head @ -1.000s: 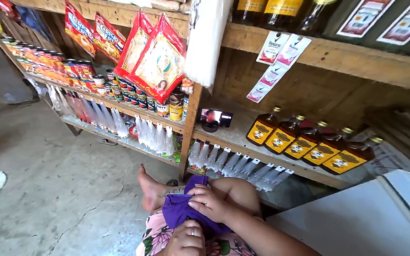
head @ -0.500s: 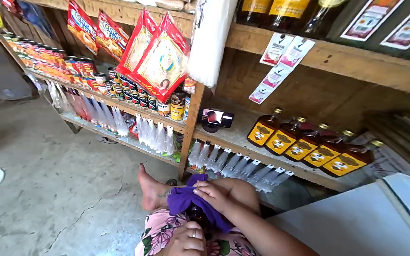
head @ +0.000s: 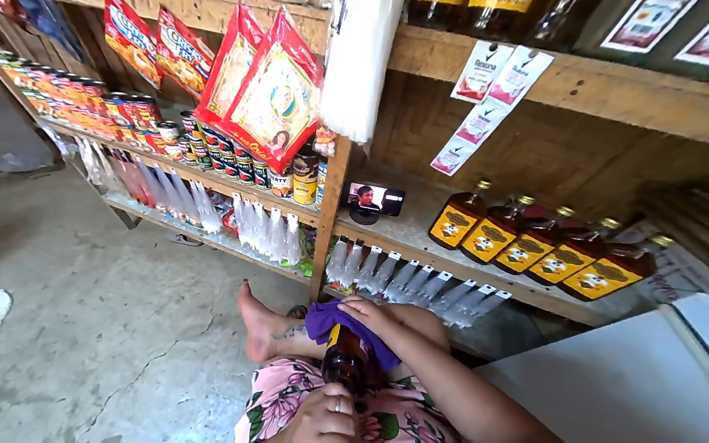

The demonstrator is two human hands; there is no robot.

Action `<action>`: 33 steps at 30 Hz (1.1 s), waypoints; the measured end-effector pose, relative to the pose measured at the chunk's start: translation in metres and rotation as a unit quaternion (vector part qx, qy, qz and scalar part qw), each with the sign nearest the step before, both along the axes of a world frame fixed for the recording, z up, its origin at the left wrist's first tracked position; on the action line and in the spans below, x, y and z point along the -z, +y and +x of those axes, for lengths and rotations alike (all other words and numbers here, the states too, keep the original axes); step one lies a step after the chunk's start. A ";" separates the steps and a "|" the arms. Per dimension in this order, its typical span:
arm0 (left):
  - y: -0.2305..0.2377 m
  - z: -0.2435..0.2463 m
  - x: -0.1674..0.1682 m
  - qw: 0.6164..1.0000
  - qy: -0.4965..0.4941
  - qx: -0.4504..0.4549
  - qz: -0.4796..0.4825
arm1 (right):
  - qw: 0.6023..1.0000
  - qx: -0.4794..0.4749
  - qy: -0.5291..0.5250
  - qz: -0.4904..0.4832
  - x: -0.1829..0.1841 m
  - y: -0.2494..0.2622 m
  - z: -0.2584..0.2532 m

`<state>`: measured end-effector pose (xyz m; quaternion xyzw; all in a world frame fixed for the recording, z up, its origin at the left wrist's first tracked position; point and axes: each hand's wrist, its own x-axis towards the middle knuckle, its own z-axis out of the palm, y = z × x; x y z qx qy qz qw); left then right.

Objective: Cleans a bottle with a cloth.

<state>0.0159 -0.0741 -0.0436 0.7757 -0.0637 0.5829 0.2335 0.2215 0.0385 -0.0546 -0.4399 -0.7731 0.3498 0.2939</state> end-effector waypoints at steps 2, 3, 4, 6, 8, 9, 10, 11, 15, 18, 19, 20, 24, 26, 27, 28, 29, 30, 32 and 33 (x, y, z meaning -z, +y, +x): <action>0.000 -0.001 0.000 1.000 -0.001 0.005 -0.001 | 1.000 0.005 -0.008 -0.006 0.004 0.005 0.001; 0.001 -0.001 0.000 1.000 -0.001 0.008 -0.001 | 1.000 0.009 -0.011 -0.008 0.006 0.008 0.002; 0.001 -0.001 -0.001 1.000 -0.002 0.010 -0.002 | 1.000 0.013 -0.016 -0.013 0.008 0.010 0.004; 0.001 0.000 -0.001 1.000 -0.003 0.011 -0.002 | 0.999 0.024 -0.023 -0.021 0.011 0.013 0.006; 0.000 0.000 -0.001 1.000 -0.002 0.009 0.000 | 0.999 0.029 -0.028 -0.018 0.013 0.014 0.007; 0.000 0.000 -0.002 1.000 0.001 0.009 0.000 | 0.999 0.030 -0.033 -0.017 0.013 0.015 0.007; 0.000 0.000 -0.002 1.000 0.005 0.006 0.000 | 0.999 0.031 -0.040 -0.020 0.011 0.015 0.007; 0.000 -0.001 -0.002 1.000 0.006 0.005 -0.002 | 0.998 0.031 -0.047 -0.024 0.009 0.015 0.007; 0.001 0.000 -0.001 1.000 0.001 0.009 -0.005 | 0.998 0.031 -0.050 -0.032 0.009 0.017 0.007; 0.001 0.000 -0.001 1.000 -0.003 0.013 -0.004 | 0.998 0.038 -0.046 -0.025 0.013 0.018 0.007; 0.001 0.000 -0.001 1.000 -0.002 0.013 -0.004 | 0.998 0.039 -0.048 -0.032 0.011 0.018 0.007; 0.001 -0.001 -0.001 1.000 0.000 0.012 -0.005 | 0.997 0.039 -0.049 -0.037 0.010 0.017 0.006; 0.000 -0.001 -0.001 1.000 0.001 0.012 -0.004 | 0.998 0.037 -0.047 -0.026 0.012 0.017 0.007; 0.000 -0.001 -0.001 1.000 0.001 0.010 -0.004 | 0.998 0.033 -0.052 -0.027 0.012 0.018 0.008; 0.000 0.000 -0.001 1.000 0.000 0.010 -0.004 | 0.998 0.032 -0.050 -0.028 0.012 0.018 0.008; 0.000 0.000 -0.002 1.000 0.000 0.010 -0.004 | 0.998 0.031 -0.047 -0.026 0.014 0.019 0.009; 0.000 0.000 -0.002 1.000 0.000 0.010 -0.004 | 0.998 0.032 -0.042 -0.017 0.016 0.019 0.009; 0.000 0.000 -0.002 1.000 0.001 0.010 -0.005 | 0.999 0.033 -0.040 -0.010 0.019 0.020 0.010; 0.000 0.000 -0.003 1.000 0.000 0.011 -0.003 | 0.999 0.034 -0.041 -0.008 0.019 0.019 0.010; 0.000 0.000 -0.003 1.000 0.000 0.010 -0.003 | 0.999 0.034 -0.041 -0.010 0.018 0.019 0.010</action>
